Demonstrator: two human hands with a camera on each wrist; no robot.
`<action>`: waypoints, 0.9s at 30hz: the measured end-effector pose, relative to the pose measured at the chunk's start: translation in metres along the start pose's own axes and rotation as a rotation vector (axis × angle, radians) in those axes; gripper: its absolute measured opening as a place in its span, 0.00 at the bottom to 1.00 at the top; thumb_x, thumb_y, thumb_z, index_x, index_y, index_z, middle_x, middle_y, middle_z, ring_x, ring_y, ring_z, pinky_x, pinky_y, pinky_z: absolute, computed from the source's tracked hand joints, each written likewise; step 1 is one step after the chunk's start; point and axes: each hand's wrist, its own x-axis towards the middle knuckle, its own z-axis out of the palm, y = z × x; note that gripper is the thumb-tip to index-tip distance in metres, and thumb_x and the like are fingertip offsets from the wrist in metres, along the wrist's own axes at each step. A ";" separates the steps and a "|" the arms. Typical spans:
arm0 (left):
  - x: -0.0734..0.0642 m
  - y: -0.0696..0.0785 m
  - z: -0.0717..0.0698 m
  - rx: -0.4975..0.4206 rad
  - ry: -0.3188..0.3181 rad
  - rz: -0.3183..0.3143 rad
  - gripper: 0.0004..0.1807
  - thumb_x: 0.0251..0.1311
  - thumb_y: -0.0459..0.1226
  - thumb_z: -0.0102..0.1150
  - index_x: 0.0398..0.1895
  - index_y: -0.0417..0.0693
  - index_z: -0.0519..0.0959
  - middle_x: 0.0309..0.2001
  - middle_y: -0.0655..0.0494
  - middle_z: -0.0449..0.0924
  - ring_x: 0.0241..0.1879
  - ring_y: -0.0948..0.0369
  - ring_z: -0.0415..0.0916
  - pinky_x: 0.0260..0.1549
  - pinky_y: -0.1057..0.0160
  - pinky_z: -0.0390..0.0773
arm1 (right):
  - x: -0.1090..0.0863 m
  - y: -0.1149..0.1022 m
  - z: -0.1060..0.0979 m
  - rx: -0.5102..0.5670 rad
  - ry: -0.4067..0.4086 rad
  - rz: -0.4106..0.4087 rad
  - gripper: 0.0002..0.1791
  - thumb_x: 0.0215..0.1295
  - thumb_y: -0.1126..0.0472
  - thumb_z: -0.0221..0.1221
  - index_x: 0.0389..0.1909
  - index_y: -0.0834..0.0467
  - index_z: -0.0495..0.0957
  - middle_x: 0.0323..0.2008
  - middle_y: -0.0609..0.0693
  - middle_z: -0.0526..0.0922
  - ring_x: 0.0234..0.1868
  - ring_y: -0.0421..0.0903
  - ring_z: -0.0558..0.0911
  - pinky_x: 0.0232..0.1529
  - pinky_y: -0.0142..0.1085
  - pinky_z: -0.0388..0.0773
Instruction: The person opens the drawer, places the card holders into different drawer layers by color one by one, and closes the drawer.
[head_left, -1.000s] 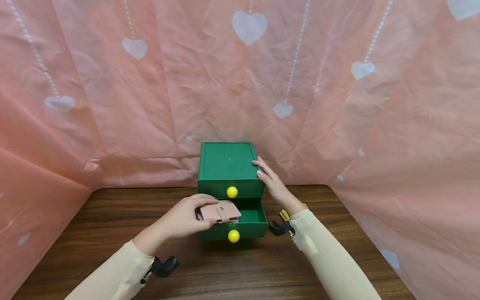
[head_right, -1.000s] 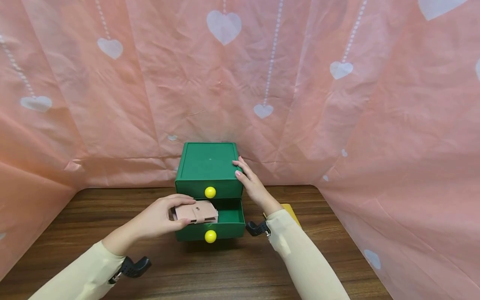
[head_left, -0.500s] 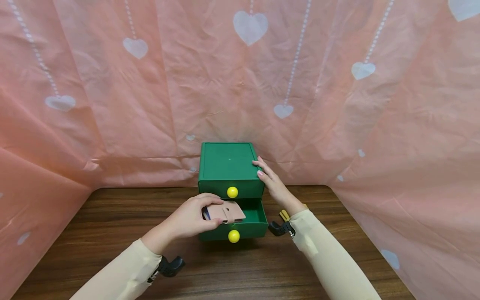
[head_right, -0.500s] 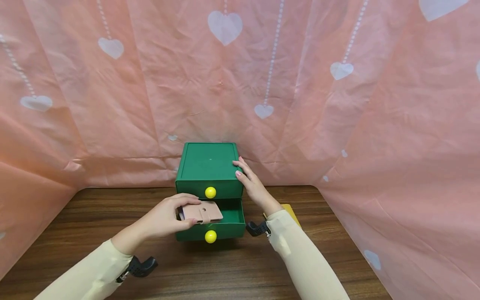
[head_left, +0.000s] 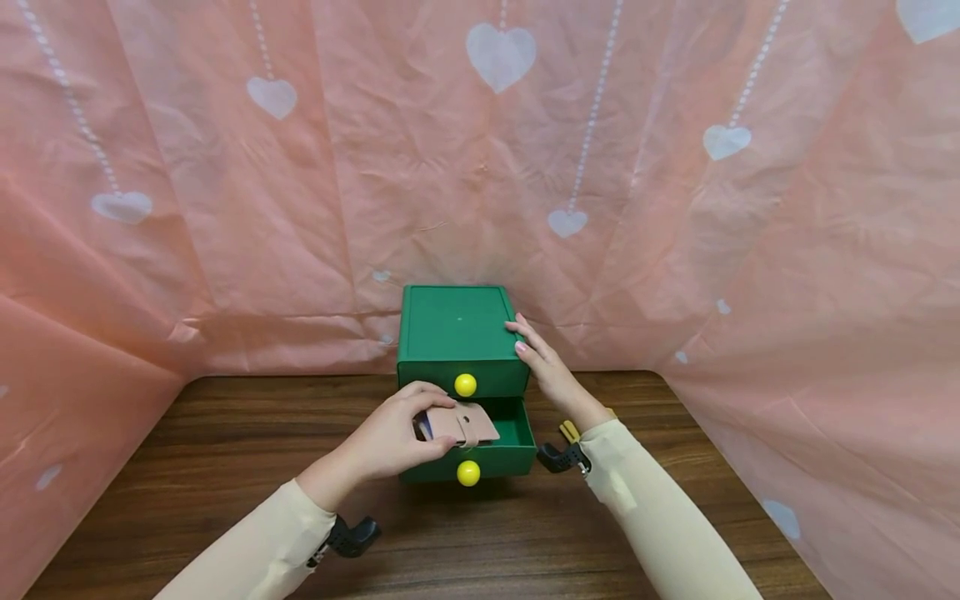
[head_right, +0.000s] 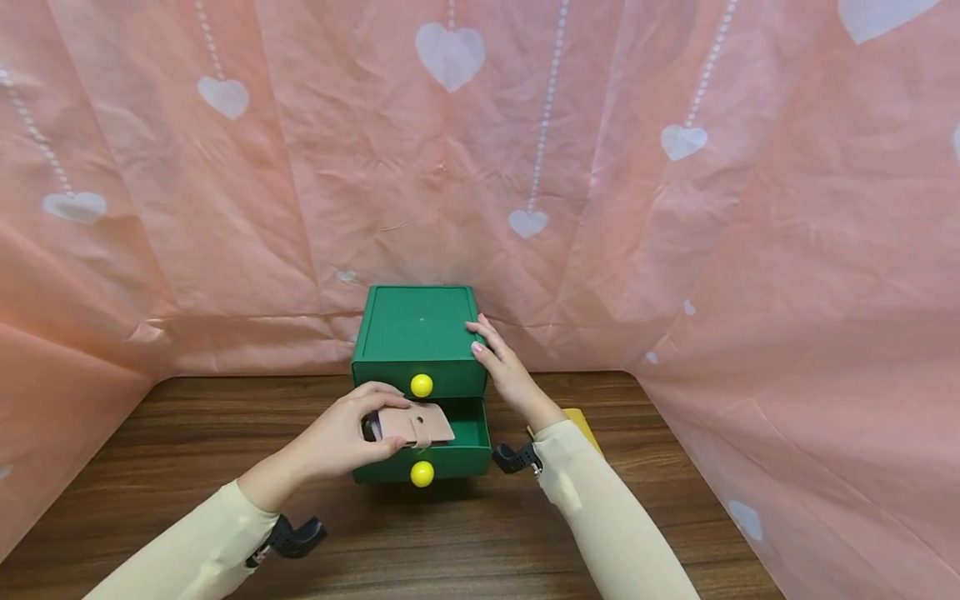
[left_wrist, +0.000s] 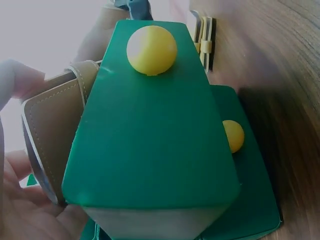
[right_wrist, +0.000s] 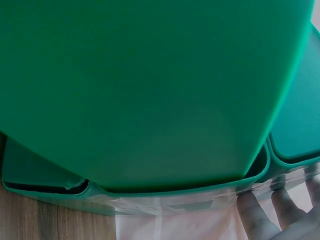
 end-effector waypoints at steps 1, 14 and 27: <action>0.000 0.001 0.000 0.017 0.003 0.003 0.24 0.56 0.50 0.71 0.56 0.55 0.82 0.57 0.64 0.74 0.55 0.62 0.74 0.54 0.56 0.77 | 0.000 0.000 0.000 0.001 -0.001 -0.001 0.27 0.81 0.61 0.39 0.76 0.65 0.55 0.80 0.59 0.37 0.79 0.53 0.38 0.74 0.58 0.42; -0.008 0.004 -0.011 0.327 0.201 0.158 0.22 0.49 0.50 0.77 0.46 0.51 0.86 0.53 0.57 0.79 0.54 0.58 0.73 0.55 0.50 0.74 | 0.002 0.008 0.000 -0.029 0.010 -0.023 0.26 0.82 0.58 0.39 0.76 0.61 0.57 0.80 0.56 0.38 0.80 0.51 0.39 0.75 0.58 0.41; -0.015 0.000 -0.010 0.312 0.220 0.168 0.19 0.50 0.48 0.76 0.44 0.51 0.86 0.52 0.59 0.80 0.53 0.58 0.74 0.54 0.49 0.74 | 0.002 0.010 0.000 -0.023 0.015 -0.009 0.27 0.82 0.57 0.39 0.76 0.61 0.57 0.80 0.56 0.38 0.80 0.51 0.38 0.74 0.58 0.42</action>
